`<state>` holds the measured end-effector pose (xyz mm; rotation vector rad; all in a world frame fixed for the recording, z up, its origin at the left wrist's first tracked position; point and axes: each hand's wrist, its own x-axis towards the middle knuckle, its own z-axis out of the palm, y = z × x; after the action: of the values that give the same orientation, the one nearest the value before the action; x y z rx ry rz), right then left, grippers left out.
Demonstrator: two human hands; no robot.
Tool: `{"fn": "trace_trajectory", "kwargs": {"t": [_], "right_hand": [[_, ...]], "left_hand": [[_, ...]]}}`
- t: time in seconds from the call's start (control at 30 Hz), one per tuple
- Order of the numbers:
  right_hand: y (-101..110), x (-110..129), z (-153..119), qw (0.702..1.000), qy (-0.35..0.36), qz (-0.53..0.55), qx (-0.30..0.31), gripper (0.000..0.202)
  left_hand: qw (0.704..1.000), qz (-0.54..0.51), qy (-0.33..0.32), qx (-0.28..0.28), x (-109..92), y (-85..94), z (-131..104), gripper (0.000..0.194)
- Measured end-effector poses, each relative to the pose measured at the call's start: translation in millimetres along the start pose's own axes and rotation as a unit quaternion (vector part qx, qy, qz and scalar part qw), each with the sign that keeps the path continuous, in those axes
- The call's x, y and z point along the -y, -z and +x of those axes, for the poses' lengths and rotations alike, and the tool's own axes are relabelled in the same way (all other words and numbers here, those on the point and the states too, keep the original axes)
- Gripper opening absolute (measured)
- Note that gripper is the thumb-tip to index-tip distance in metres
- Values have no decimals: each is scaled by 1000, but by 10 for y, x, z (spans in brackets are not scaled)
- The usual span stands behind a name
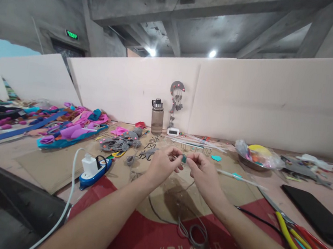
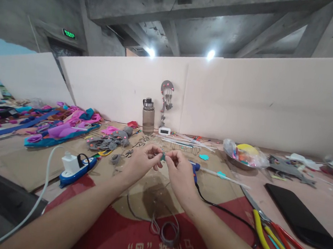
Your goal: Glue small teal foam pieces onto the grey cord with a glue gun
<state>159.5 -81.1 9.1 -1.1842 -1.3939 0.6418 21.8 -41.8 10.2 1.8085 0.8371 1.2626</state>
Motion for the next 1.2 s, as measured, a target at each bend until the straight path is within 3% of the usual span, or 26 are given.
{"fn": "trace_trajectory", "kwargs": {"t": [0.27, 0.47, 0.9, 1.2], "right_hand": [[0, 31, -3, 999, 27, -40, -11, 22], [4, 29, -11, 995, 59, -79, -18, 23], [29, 43, -39, 986, 91, -137, -21, 25], [40, 38, -43, 985, 91, -145, -17, 21]], "left_hand": [[995, -94, 35, 9, -42, -28, -7, 21], [994, -99, 39, 7, -43, -9, 0, 29], [1000, -22, 4, 7, -56, 0, -31, 16], [996, -76, 37, 4, -100, 15, -27, 17]]}}
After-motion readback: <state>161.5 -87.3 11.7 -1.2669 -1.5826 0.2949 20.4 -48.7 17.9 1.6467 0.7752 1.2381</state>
